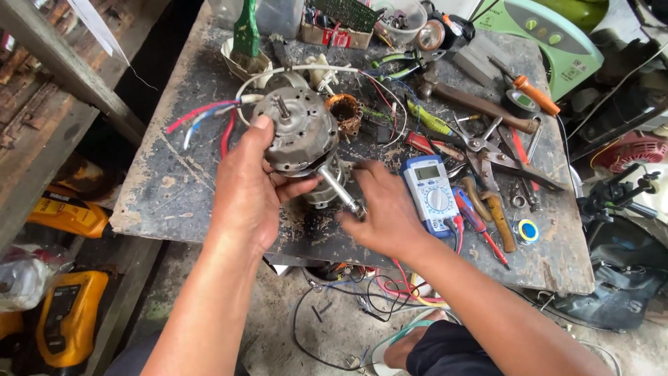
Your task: Disassembling and testing an electric motor stator using a multimeter and manual tools
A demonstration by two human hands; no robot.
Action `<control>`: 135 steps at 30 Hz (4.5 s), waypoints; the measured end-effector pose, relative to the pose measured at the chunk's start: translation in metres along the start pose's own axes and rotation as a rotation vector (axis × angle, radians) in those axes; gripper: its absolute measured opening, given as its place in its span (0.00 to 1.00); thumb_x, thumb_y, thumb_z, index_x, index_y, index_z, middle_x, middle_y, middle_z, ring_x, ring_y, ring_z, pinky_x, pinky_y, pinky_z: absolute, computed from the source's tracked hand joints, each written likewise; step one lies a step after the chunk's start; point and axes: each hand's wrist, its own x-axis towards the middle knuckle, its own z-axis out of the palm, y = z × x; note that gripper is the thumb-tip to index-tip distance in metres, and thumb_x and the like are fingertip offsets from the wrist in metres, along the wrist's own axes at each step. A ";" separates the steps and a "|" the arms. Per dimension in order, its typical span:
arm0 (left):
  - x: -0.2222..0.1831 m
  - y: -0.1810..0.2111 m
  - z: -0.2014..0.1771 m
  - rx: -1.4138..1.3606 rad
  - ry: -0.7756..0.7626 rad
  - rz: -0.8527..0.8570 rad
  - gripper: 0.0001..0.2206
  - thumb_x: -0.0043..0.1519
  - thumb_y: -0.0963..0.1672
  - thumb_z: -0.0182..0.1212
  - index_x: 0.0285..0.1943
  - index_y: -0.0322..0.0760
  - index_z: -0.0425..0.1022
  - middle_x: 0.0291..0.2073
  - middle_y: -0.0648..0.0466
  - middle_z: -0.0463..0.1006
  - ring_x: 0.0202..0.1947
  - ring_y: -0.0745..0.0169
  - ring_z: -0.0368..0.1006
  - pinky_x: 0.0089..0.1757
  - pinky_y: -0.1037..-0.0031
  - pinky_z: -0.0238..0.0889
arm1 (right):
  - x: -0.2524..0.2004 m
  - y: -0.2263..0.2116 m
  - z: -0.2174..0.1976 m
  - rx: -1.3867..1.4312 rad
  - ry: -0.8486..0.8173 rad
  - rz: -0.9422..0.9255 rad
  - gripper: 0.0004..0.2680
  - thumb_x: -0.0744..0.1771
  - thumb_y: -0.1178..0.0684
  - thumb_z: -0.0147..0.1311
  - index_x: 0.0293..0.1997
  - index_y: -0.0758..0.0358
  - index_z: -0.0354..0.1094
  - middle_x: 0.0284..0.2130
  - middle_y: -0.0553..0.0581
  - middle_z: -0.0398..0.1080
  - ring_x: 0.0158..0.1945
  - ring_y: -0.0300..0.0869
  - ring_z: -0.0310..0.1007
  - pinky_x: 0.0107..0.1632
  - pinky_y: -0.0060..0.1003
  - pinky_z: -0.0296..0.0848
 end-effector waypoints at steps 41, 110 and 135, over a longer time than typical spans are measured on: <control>0.003 -0.010 -0.046 -0.234 -0.092 0.287 0.20 0.57 0.53 0.57 0.44 0.33 0.77 0.32 0.41 0.83 0.26 0.46 0.82 0.23 0.63 0.81 | 0.063 -0.062 0.017 0.104 0.268 -0.091 0.33 0.54 0.49 0.75 0.61 0.72 0.63 0.50 0.69 0.70 0.54 0.63 0.73 0.57 0.56 0.72; -0.012 0.006 -0.084 0.297 -0.017 0.770 0.23 0.58 0.47 0.60 0.64 0.38 0.69 0.56 0.50 0.77 0.56 0.61 0.73 0.56 0.69 0.69 | 0.113 -0.072 0.056 0.053 -0.094 -0.151 0.21 0.67 0.46 0.55 0.69 0.55 0.60 0.67 0.62 0.62 0.70 0.56 0.56 0.72 0.58 0.48; 0.009 -0.068 -0.058 1.771 0.119 0.964 0.29 0.49 0.57 0.69 0.57 0.42 0.81 0.32 0.46 0.78 0.25 0.44 0.80 0.25 0.58 0.72 | 0.010 0.091 0.017 -0.527 0.034 0.024 0.03 0.62 0.48 0.62 0.34 0.50 0.77 0.38 0.53 0.70 0.48 0.48 0.71 0.57 0.48 0.63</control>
